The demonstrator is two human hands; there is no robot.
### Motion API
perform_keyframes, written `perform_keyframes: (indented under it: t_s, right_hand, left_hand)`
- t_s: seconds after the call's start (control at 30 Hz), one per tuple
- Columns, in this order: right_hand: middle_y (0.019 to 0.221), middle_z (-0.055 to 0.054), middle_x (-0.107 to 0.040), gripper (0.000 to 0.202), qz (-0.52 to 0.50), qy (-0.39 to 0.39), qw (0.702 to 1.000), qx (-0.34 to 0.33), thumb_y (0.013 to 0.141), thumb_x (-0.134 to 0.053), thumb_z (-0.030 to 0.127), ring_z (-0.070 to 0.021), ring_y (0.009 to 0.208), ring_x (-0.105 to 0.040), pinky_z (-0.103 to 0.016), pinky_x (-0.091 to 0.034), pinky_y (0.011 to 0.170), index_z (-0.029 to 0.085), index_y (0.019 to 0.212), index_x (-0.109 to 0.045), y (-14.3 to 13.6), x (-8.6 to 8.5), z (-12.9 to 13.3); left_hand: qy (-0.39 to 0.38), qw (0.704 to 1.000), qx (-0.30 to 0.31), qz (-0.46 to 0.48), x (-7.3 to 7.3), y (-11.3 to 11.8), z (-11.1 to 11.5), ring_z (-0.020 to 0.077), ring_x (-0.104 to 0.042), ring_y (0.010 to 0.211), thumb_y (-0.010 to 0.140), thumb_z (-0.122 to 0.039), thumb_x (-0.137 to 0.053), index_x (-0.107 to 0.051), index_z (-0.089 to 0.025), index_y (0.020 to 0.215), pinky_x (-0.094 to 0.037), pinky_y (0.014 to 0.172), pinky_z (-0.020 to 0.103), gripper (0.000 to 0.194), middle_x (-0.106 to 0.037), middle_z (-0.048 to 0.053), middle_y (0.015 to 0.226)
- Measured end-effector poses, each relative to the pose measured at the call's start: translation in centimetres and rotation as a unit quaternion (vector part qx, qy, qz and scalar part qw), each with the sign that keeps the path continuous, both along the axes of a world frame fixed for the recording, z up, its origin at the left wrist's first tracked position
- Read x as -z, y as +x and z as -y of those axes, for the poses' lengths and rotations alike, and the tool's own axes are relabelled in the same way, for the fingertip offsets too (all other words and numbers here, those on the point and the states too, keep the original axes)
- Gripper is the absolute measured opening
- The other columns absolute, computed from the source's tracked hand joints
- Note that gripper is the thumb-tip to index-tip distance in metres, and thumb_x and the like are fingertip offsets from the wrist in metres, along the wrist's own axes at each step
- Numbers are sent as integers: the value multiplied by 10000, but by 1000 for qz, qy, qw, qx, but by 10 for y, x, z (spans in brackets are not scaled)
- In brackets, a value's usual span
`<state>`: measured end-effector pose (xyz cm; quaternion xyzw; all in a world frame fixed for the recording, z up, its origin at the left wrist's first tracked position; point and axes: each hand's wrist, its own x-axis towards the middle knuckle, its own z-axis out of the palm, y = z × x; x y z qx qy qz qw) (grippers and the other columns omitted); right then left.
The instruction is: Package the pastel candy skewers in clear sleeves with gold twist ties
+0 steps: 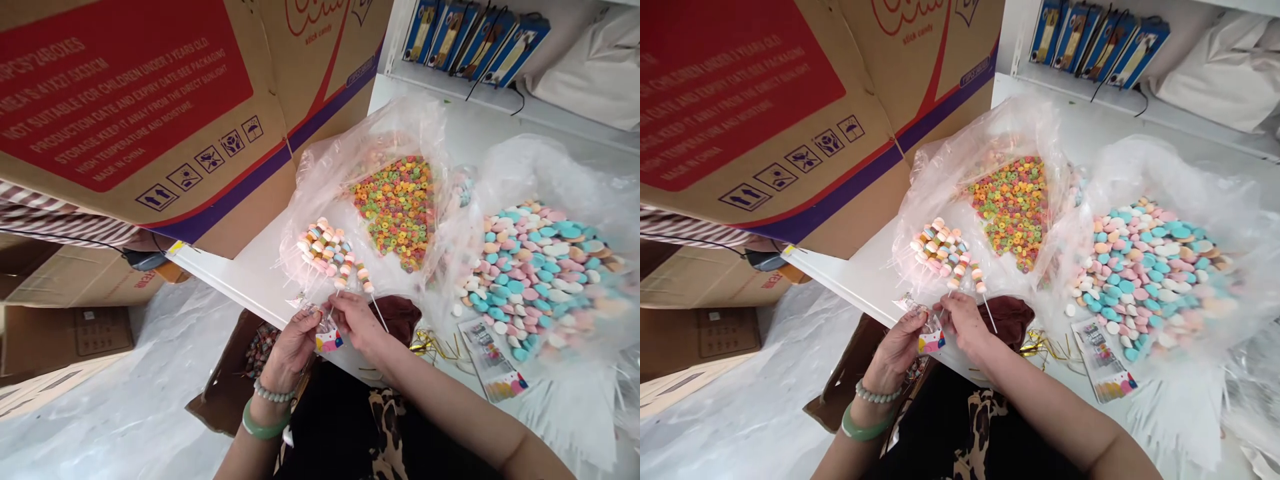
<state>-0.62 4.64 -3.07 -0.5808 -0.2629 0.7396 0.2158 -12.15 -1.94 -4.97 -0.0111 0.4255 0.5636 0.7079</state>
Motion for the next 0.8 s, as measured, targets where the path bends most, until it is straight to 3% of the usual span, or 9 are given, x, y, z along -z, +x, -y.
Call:
perform_keyframes:
  t_s: [0.07, 0.13, 0.23, 0.37, 0.53, 0.8]
  right_hand:
    - [587, 0, -625, 110, -16, -23, 997, 67, 673, -633, 248, -52, 371, -366, -194, -198, 357, 168, 703, -562, -3, 4, -3]
    - [542, 17, -599, 144, -15, 9, 997, 79, 667, -649, 279, -45, 361, -312, -201, -183, 366, 161, 729, -595, 3, 3, -1]
    - [524, 24, -577, 231, 6, 121, 993, 8, 739, -642, 391, -55, 384, -291, -228, -193, 401, 160, 756, -645, 25, -7, 14]
    - [492, 27, -510, 314, 84, 238, 963, -91, 830, -597, 460, -101, 502, -411, -247, -317, 522, 170, 748, -682, 67, -23, 32]
    - [566, 12, -505, 328, 95, 272, 949, -131, 838, -593, 472, -129, 597, -460, -266, -363, 603, 173, 756, -701, 110, -37, 39]
    - [688, -9, -521, 286, 62, 271, 959, -50, 787, -686, 458, -119, 629, -411, -252, -311, 551, 174, 790, -721, 156, -43, 65]
  left_hand:
    - [5, 1000, 1, 15, 1, 4, 2, 112, -615, 593, 551, -211, -885, -705, -123, 698, -510, 620, 228, 248, -684, 10, 656]
    - [5, 1000, -22, 11, 0, 3, 3, 101, -603, 576, 546, -200, -887, -697, -118, 685, -503, 606, 217, 249, -677, 4, 644]
    - [12, 994, -102, -27, -4, -6, 0, 105, -615, 616, 550, -198, -887, -694, -126, 691, -511, 641, 216, 249, -691, 8, 684]
    - [29, 978, -201, -57, -11, -21, -9, 98, -608, 633, 564, -215, -883, -676, -156, 699, -523, 669, 225, 254, -670, -20, 687]
    - [54, 980, -181, -65, -25, -14, -20, 91, -568, 582, 616, -277, -859, -663, -165, 753, -503, 581, 237, 264, -637, -28, 690]
    - [97, 975, -191, -66, -41, 26, -33, 97, -578, 618, 633, -264, -849, -663, -178, 765, -499, 613, 244, 244, -628, -32, 666]
